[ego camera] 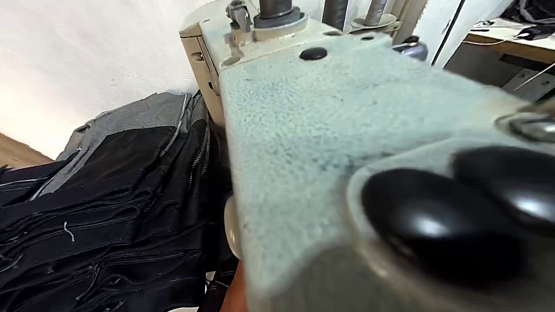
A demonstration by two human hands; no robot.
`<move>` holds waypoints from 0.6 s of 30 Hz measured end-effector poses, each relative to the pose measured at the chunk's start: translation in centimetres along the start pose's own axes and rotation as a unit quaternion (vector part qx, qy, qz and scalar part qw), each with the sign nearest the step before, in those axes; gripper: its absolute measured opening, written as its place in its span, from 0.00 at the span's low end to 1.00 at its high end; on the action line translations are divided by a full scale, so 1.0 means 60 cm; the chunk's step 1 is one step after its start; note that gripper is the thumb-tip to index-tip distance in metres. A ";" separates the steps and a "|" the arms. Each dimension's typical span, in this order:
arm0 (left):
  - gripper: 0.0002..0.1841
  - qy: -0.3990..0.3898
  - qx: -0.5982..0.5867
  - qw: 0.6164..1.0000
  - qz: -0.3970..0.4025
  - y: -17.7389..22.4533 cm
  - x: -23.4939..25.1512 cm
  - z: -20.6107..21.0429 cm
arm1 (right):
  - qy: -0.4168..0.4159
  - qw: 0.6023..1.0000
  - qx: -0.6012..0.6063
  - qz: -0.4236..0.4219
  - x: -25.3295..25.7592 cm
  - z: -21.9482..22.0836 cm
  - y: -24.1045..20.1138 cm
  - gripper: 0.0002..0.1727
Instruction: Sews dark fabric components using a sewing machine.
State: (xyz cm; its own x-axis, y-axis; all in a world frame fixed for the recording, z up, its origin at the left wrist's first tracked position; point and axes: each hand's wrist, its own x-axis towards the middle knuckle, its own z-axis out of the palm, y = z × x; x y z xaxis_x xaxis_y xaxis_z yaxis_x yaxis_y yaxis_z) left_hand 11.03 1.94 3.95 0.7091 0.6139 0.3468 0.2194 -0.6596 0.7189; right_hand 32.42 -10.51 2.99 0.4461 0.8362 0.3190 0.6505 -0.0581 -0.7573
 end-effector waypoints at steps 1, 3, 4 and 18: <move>0.10 -0.003 0.021 1.000 -0.011 0.007 0.000 -0.001 | 0.002 1.000 -0.006 -0.003 -0.001 0.001 0.003 0.28; 0.11 -0.024 0.047 0.998 -0.040 0.016 0.003 -0.004 | -0.001 1.000 -0.008 -0.001 0.002 0.000 0.003 0.26; 0.11 -0.022 0.054 0.998 -0.038 0.014 0.002 -0.002 | -0.008 1.000 -0.007 0.000 0.005 -0.002 0.002 0.26; 0.09 -0.035 0.043 0.998 -0.001 0.023 0.006 -0.033 | -0.006 1.000 0.003 -0.031 0.007 -0.007 -0.010 0.28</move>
